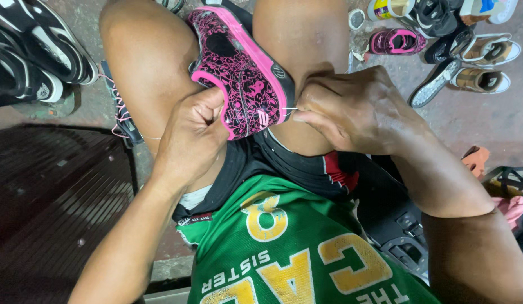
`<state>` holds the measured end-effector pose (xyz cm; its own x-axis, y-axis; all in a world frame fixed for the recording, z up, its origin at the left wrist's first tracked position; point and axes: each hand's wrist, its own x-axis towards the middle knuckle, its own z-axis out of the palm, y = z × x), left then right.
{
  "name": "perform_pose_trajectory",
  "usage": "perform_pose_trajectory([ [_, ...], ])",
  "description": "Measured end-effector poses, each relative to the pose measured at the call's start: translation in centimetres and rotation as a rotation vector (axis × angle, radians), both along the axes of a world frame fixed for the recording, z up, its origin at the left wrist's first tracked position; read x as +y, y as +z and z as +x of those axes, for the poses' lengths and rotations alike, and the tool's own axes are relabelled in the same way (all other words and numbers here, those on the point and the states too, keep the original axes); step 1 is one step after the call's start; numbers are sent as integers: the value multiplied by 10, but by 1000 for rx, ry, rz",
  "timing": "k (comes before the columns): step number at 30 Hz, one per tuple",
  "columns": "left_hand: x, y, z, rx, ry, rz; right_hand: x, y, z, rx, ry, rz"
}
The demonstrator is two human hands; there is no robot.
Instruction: The person sits on the floor and sews a pink and black shoe using a needle and white thread. They repeatedly insert the needle through the shoe's upper and pull the thread to secure stitches.
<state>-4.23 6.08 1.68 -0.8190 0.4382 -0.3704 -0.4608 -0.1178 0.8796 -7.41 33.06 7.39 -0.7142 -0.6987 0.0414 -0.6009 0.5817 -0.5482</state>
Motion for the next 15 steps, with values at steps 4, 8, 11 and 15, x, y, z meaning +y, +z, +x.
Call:
perform_pose_trajectory([
  [4, 1, 0, -2, -2, -2, 46, -4, 4, 10, 91, -26, 48],
  [8, 1, -1, -5, 34, -33, -68, -10, -7, 13, 143, 0, -32],
  [11, 3, 0, -6, 62, -85, -127, -13, -9, 11, 129, 12, -81],
  [15, 8, 3, -3, 193, -34, -156, -19, 8, 22, 160, -74, 16],
])
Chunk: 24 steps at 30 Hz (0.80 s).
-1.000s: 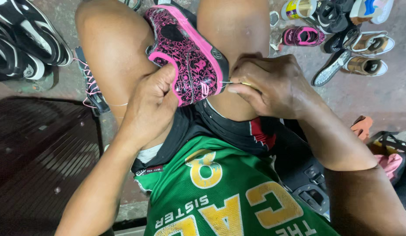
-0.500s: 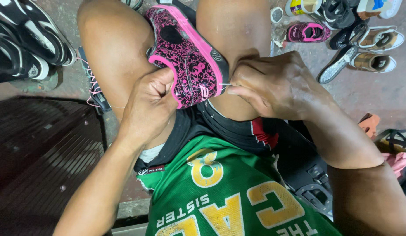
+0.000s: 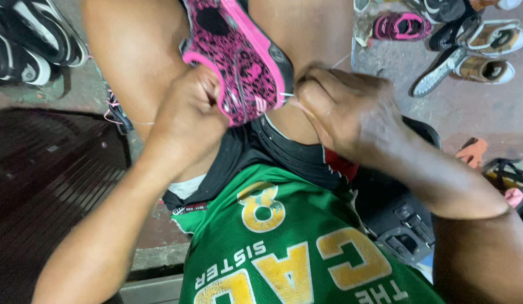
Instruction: The person sits on the floor and sews a pink and black shoe using a needle and white thread. They repeatedly insert the needle through the shoe's upper and pull the thread to secure stitches.
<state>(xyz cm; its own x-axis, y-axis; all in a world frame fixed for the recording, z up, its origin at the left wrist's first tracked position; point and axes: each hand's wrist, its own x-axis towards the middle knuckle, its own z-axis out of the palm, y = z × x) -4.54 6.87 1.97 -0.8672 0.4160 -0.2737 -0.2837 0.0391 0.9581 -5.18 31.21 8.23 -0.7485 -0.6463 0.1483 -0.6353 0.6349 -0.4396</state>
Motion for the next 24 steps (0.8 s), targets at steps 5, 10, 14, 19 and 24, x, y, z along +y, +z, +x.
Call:
perform_pose_trajectory([
  [5, -4, -5, 8, 18, 6, -203, -6, 10, 12, 40, -49, 295],
  [10, -8, -13, 11, 44, 7, -292, 5, 1, 1, 127, -12, 252],
  [14, -4, 0, 4, 68, 4, -168, 17, -6, -6, 236, -84, 336],
  [19, -12, 35, 9, -157, 83, -184, 33, -3, -2, 195, -115, 254],
  [24, -14, 57, 31, -116, 535, -201, 45, -1, 5, 101, -215, 219],
])
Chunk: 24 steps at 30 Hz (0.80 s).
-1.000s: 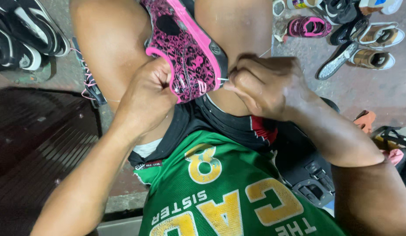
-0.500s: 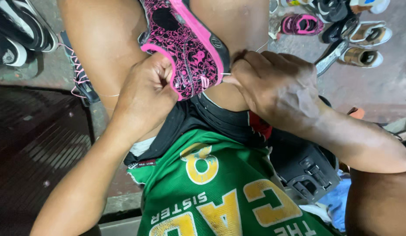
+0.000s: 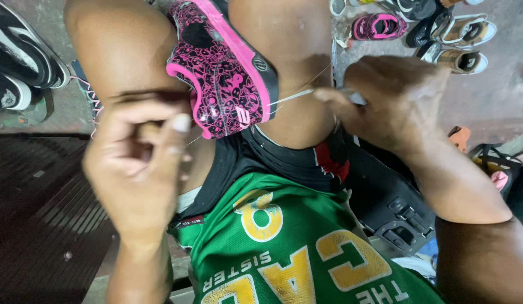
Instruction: The person sits on the floor and sews a pink and black shoe using a needle and white thread. They repeatedly insert the needle through the shoe's upper and pull the thread to secure stitches.
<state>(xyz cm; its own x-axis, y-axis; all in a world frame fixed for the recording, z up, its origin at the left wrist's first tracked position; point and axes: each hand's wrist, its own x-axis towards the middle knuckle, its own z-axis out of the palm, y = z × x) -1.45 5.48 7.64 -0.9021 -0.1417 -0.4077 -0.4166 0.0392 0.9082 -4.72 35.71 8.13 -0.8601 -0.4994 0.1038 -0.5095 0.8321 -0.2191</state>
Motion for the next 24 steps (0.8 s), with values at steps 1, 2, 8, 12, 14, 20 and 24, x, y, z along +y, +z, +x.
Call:
perform_pose_trajectory([
  [1, 2, 4, 0, 114, -46, -116, 3, 0, 0, -9, -28, -7],
  [2, 4, 8, 0, 228, -84, -236, 5, 1, 0, -31, -12, -22],
  [8, 46, 25, -9, 940, -497, -882, 9, 8, 10, -96, -3, -90],
  [12, 60, 14, -14, 987, -600, -928, 1, 13, 11, -86, -26, -118],
  [14, 62, 9, -15, 918, -585, -826, -4, 12, 7, -84, -3, -69],
  [20, 54, 9, -15, 733, -449, -356, -7, -23, 8, -291, 161, -698],
  [24, 45, 18, -8, 510, -278, -92, 0, -24, 18, -637, -29, -589],
])
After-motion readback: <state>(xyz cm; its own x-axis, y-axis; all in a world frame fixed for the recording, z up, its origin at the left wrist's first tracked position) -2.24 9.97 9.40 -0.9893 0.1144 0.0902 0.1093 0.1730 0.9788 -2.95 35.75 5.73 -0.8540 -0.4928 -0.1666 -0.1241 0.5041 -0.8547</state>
